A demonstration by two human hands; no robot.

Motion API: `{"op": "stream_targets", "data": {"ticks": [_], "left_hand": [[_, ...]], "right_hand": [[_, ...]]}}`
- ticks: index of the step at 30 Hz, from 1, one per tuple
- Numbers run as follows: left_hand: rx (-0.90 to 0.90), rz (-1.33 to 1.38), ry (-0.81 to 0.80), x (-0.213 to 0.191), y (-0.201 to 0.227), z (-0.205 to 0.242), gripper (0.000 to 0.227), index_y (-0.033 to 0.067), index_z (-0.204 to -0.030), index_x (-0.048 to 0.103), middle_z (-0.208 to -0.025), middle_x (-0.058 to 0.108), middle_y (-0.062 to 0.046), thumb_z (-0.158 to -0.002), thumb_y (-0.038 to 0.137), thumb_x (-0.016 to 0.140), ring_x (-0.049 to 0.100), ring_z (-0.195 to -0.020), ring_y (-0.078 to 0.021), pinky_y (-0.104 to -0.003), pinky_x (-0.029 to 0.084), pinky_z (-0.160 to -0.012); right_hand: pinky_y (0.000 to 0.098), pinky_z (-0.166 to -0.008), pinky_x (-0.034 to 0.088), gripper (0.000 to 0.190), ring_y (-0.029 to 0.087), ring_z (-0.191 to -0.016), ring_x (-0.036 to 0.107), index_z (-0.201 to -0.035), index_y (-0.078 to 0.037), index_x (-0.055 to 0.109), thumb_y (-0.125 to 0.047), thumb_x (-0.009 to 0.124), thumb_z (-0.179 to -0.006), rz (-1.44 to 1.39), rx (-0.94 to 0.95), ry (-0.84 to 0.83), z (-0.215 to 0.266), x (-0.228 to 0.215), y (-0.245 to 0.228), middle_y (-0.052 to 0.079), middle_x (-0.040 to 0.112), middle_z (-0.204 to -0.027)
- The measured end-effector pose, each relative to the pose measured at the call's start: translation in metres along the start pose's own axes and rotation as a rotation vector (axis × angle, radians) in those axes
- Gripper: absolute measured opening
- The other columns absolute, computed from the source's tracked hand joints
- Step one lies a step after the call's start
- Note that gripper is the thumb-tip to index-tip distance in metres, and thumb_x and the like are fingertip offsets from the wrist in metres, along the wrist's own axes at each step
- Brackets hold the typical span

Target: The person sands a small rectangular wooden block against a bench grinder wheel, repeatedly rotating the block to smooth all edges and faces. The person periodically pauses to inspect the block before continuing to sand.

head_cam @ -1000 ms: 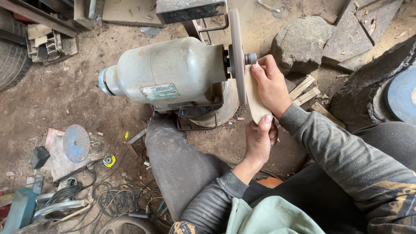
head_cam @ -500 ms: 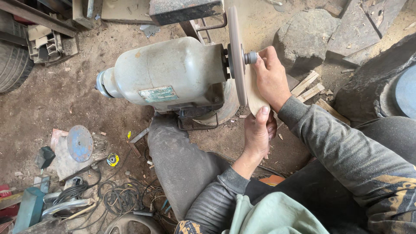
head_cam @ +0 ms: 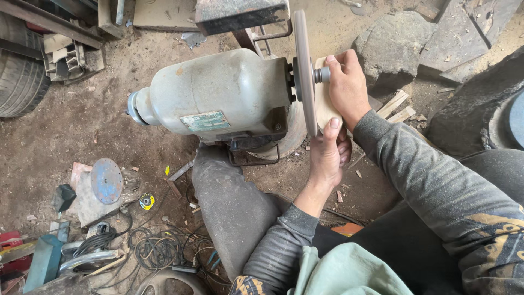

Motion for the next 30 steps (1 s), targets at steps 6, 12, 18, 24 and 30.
{"op": "stream_targets", "data": {"ticks": [6, 12, 18, 24, 30], "left_hand": [[0.020, -0.029, -0.010, 0.004, -0.003, 0.010, 0.053, 0.0161, -0.080, 0.048, -0.060, 0.038, 0.009, -0.090, 0.065, 0.064, 0.038, -0.045, -0.0028, -0.020, 0.033, -0.037], [0.013, 0.018, -0.025, 0.002, -0.014, 0.029, 0.052, 0.0134, -0.077, 0.047, -0.061, 0.038, 0.007, -0.093, 0.060, 0.064, 0.037, -0.048, -0.0058, -0.024, 0.029, -0.042], [-0.017, 0.073, -0.049, 0.001, -0.031, 0.050, 0.047, 0.0129, -0.076, 0.049, -0.063, 0.041, 0.006, -0.094, 0.052, 0.067, 0.040, -0.051, -0.0061, -0.025, 0.032, -0.045], [0.065, -0.207, -0.255, 0.008, -0.034, 0.081, 0.043, 0.0100, -0.084, 0.057, -0.067, 0.050, 0.001, -0.094, 0.051, 0.067, 0.048, -0.059, -0.0101, -0.028, 0.038, -0.053], [-0.401, 0.492, -0.702, 0.010, -0.030, 0.082, 0.051, 0.0100, -0.082, 0.054, -0.063, 0.044, 0.004, -0.099, 0.056, 0.067, 0.045, -0.056, -0.0102, -0.024, 0.036, -0.050]], "right_hand": [[0.0416, -0.080, 0.055, 0.024, 0.029, -0.090, 0.072, -0.114, -0.001, 0.050, -0.025, 0.053, -0.112, 0.049, -0.163, 0.001, 0.012, -0.005, -0.006, 0.019, 0.071, -0.099], [0.0410, -0.073, 0.057, 0.019, 0.033, -0.086, 0.075, -0.113, -0.003, 0.048, -0.021, 0.052, -0.109, 0.024, -0.246, -0.033, 0.036, -0.011, -0.016, 0.021, 0.073, -0.095], [0.0403, -0.071, 0.056, 0.025, 0.031, -0.084, 0.075, -0.113, -0.003, 0.048, -0.028, 0.052, -0.111, 0.022, -0.232, -0.113, 0.061, -0.022, -0.025, 0.021, 0.073, -0.093], [0.0368, -0.074, 0.055, 0.029, 0.023, -0.090, 0.065, -0.131, -0.005, 0.051, -0.027, 0.047, -0.112, -0.198, -0.178, -0.256, 0.104, -0.067, -0.036, 0.022, 0.063, -0.115], [0.0310, -0.092, 0.057, 0.036, 0.017, -0.105, 0.065, -0.142, -0.010, 0.046, -0.024, 0.047, -0.108, -0.821, 0.021, -0.304, 0.125, -0.092, -0.040, 0.014, 0.066, -0.120]]}}
Point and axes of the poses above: each hand's wrist, its own z-axis away from the middle knuckle, its own x-axis out of the palm, y = z × x, the point moved 3 cm from there along -z, towards the middle knuckle
